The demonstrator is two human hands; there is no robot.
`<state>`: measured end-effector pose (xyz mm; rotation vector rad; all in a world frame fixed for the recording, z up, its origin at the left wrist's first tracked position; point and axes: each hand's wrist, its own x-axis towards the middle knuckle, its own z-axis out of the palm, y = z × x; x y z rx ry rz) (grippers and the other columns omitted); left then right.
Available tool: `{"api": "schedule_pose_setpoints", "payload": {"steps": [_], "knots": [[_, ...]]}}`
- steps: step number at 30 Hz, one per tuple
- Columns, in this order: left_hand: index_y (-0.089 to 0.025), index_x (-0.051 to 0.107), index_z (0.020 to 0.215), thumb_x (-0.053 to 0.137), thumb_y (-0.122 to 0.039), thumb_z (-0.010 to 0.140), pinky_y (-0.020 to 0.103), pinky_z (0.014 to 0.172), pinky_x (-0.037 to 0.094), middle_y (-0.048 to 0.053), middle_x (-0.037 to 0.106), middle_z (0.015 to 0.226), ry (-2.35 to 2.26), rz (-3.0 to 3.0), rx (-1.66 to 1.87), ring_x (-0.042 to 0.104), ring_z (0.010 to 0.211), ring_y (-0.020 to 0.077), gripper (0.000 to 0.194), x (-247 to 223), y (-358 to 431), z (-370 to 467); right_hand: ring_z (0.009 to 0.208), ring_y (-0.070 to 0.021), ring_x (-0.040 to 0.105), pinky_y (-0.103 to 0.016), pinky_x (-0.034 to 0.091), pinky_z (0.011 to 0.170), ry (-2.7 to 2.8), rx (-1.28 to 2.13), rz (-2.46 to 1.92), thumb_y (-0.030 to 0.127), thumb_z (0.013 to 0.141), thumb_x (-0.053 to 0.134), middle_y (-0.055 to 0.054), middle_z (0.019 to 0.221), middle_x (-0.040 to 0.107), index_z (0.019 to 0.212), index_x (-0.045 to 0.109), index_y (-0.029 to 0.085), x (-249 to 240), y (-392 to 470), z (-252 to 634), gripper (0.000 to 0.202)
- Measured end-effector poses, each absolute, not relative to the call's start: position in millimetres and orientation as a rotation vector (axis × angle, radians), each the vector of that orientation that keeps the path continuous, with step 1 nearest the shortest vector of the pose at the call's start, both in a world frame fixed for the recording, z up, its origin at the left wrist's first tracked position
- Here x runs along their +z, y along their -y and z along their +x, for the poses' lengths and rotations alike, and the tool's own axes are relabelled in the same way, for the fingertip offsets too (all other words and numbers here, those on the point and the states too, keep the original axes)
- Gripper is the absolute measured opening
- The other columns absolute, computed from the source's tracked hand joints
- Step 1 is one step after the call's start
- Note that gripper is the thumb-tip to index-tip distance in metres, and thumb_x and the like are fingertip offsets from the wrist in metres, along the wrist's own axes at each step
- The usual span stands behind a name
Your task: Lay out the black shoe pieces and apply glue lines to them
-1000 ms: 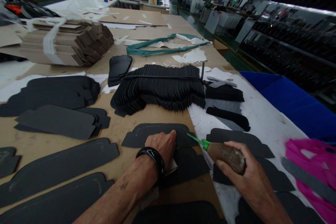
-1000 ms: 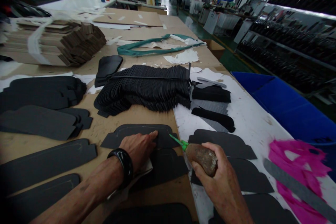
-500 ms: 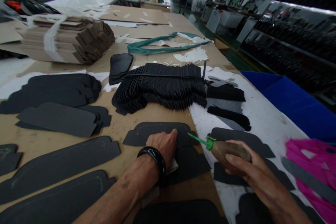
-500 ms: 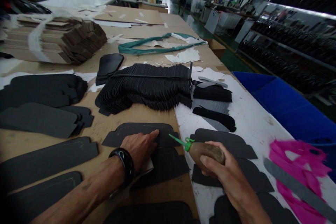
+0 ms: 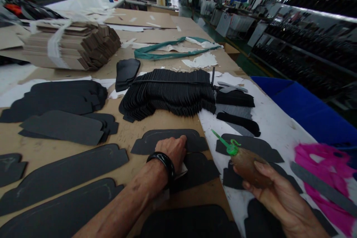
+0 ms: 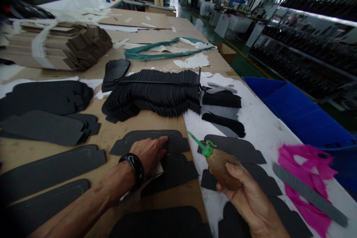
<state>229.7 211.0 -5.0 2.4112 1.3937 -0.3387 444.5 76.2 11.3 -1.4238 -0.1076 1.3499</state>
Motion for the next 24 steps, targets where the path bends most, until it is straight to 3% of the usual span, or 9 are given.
{"api": "schedule_pose_setpoints", "payload": {"steps": [7, 15, 21, 24], "knots": [[-0.019, 0.045, 0.112, 0.041, -0.031, 0.079, 0.034, 0.062, 0.048, 0.011, 0.066, 0.081, -1.409, 2.409, -0.306, 0.064, 0.077, 0.0271, 0.035, 1.1, -212.4, 232.4, 0.083, -0.026, 0.064, -0.03, 0.048, 0.053, 0.192, 1.404, -1.395, 0.033, 0.068, 0.066, -0.007, 0.09, 0.068, 0.101, 0.059, 0.021, 14.7, -70.9, 449.6, 0.036], [-0.026, 0.045, 0.12, 0.038, -0.027, 0.081, 0.036, 0.072, 0.047, 0.009, 0.065, 0.1, -1.355, 2.384, -0.244, 0.061, 0.091, 0.0249, 0.039, -4.0, -217.9, 219.2, 0.085, -0.0261, 0.064, -0.029, 0.048, 0.053, 0.127, 1.436, -1.337, 0.03, 0.067, 0.068, -0.004, 0.093, 0.068, 0.101, 0.057, 0.024, 15.6, -59.9, 447.5, 0.036], [-0.018, 0.05, 0.116, 0.044, -0.024, 0.08, 0.037, 0.084, 0.044, 0.011, 0.062, 0.106, -1.214, 2.316, -0.135, 0.058, 0.099, 0.0229, 0.037, -0.8, -233.5, 217.3, 0.082, -0.0263, 0.065, -0.028, 0.047, 0.051, 0.056, 1.414, -1.282, 0.028, 0.067, 0.069, -0.006, 0.087, 0.069, 0.104, 0.054, 0.022, 28.1, -51.9, 436.8, 0.041], [-0.015, 0.055, 0.108, 0.048, -0.031, 0.084, 0.037, 0.082, 0.046, 0.008, 0.063, 0.102, -1.077, 2.24, -0.114, 0.06, 0.092, 0.0178, 0.03, 8.5, -244.1, 215.0, 0.082, -0.0263, 0.065, -0.027, 0.046, 0.05, 0.08, 1.373, -1.29, 0.029, 0.068, 0.066, -0.006, 0.087, 0.069, 0.108, 0.052, 0.023, 39.0, -46.5, 428.5, 0.043]]}}
